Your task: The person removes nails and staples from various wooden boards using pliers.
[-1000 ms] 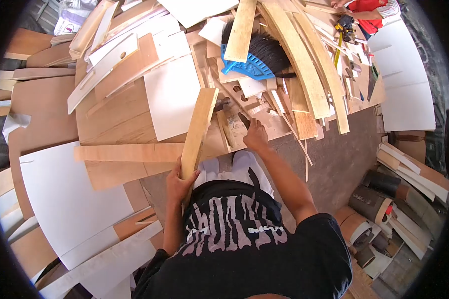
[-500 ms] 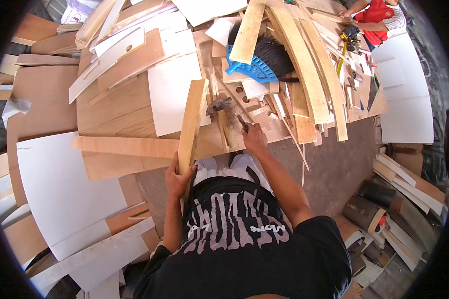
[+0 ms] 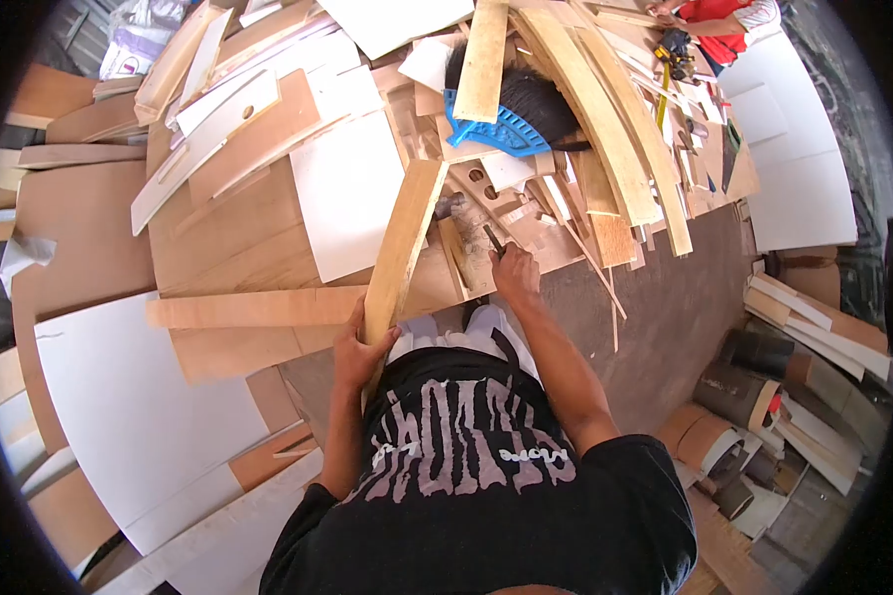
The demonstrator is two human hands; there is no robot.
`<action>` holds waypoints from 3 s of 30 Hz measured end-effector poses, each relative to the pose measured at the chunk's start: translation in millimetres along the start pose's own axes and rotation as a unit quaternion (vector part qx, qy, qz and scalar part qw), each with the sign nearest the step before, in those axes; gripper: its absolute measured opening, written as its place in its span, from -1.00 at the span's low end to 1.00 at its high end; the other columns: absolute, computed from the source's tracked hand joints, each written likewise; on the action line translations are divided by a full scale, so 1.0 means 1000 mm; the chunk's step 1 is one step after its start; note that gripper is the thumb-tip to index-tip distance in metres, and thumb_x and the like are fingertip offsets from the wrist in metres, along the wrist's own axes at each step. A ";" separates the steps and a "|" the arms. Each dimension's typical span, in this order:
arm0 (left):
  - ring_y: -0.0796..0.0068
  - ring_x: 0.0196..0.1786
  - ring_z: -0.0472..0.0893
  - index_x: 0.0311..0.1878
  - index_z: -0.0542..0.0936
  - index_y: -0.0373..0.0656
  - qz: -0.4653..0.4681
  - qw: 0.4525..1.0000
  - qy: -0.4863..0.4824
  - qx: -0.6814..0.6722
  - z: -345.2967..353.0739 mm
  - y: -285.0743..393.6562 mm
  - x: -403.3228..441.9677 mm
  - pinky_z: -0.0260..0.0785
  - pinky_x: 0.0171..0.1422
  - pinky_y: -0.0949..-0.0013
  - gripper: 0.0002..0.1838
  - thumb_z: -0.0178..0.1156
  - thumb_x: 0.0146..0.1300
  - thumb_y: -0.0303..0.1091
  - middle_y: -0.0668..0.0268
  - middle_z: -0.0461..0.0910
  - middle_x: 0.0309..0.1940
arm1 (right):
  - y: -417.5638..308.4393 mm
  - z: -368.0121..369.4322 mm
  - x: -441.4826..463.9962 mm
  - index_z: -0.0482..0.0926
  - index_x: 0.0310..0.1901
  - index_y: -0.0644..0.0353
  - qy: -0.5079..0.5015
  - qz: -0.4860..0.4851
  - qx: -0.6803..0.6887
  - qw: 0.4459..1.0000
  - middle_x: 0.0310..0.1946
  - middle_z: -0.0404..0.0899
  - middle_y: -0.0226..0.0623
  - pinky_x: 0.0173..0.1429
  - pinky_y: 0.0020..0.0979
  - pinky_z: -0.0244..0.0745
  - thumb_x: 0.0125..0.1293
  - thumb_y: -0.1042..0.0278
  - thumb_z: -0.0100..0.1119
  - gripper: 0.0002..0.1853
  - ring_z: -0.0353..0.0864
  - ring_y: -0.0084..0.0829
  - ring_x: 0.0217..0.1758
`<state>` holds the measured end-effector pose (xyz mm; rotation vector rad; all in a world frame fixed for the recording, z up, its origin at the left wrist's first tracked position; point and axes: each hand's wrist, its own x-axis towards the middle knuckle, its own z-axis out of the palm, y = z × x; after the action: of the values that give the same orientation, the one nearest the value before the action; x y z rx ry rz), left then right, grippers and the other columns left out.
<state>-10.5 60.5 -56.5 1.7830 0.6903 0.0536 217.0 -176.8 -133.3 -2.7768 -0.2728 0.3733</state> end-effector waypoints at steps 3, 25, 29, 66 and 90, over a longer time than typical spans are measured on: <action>0.26 0.28 0.63 0.51 0.40 -0.32 0.005 1.000 -0.010 -0.001 -0.009 -0.006 0.006 0.38 0.43 0.24 -0.06 0.57 0.09 -0.15 -0.03 0.66 0.23 | -0.001 0.003 -0.001 0.60 -0.10 0.37 0.017 0.011 0.035 0.999 -0.15 0.73 0.15 0.11 0.04 0.61 0.33 0.13 0.35 -0.60 0.72 0.19 -0.01; 0.24 0.37 0.54 0.53 0.34 -0.37 0.119 0.987 -0.102 -0.032 -0.070 0.009 0.013 0.31 0.49 0.18 0.19 0.61 -0.05 0.18 0.03 0.59 0.30 | -0.148 -0.149 -0.093 0.55 0.08 0.35 0.176 -0.112 0.237 0.949 -0.17 0.64 0.13 -0.04 -0.08 0.55 0.51 0.32 0.16 -0.72 0.70 0.08 -0.14; 0.22 0.33 0.58 0.52 0.36 -0.37 0.144 0.988 -0.047 -0.009 -0.072 0.012 0.007 0.36 0.45 0.17 0.15 0.64 -0.06 0.10 0.01 0.62 0.28 | -0.161 -0.150 -0.093 0.52 0.08 0.36 0.162 -0.084 0.235 0.955 -0.07 0.61 0.20 0.01 0.10 0.52 0.48 0.32 0.21 -0.70 0.64 0.27 -0.04; 0.00 -0.10 0.68 0.48 0.42 -0.12 0.213 0.935 0.184 0.217 -0.079 0.013 -0.011 0.57 -0.03 0.06 0.10 0.69 -0.23 -0.14 0.05 0.64 -0.11 | -0.186 -0.126 -0.092 0.48 0.11 0.38 0.188 -0.126 0.166 0.960 -0.08 0.58 0.20 -0.05 0.11 0.60 0.46 0.32 0.22 -0.66 0.66 0.28 -0.09; 0.01 -0.10 0.69 0.46 0.47 -0.08 0.213 0.931 0.197 0.223 -0.075 -0.005 -0.033 0.58 0.00 0.06 0.07 0.68 -0.25 -0.17 0.09 0.63 -0.10 | -0.165 -0.148 -0.111 0.56 -0.19 0.25 0.198 -0.186 -0.055 0.961 -0.31 0.66 -0.05 0.03 0.00 0.53 0.45 0.14 0.22 -0.71 0.65 0.00 -0.11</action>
<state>-67.9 110.8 -26.0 2.3732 0.6113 0.6048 130.2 -92.0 83.5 -2.7421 -0.7152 -0.2953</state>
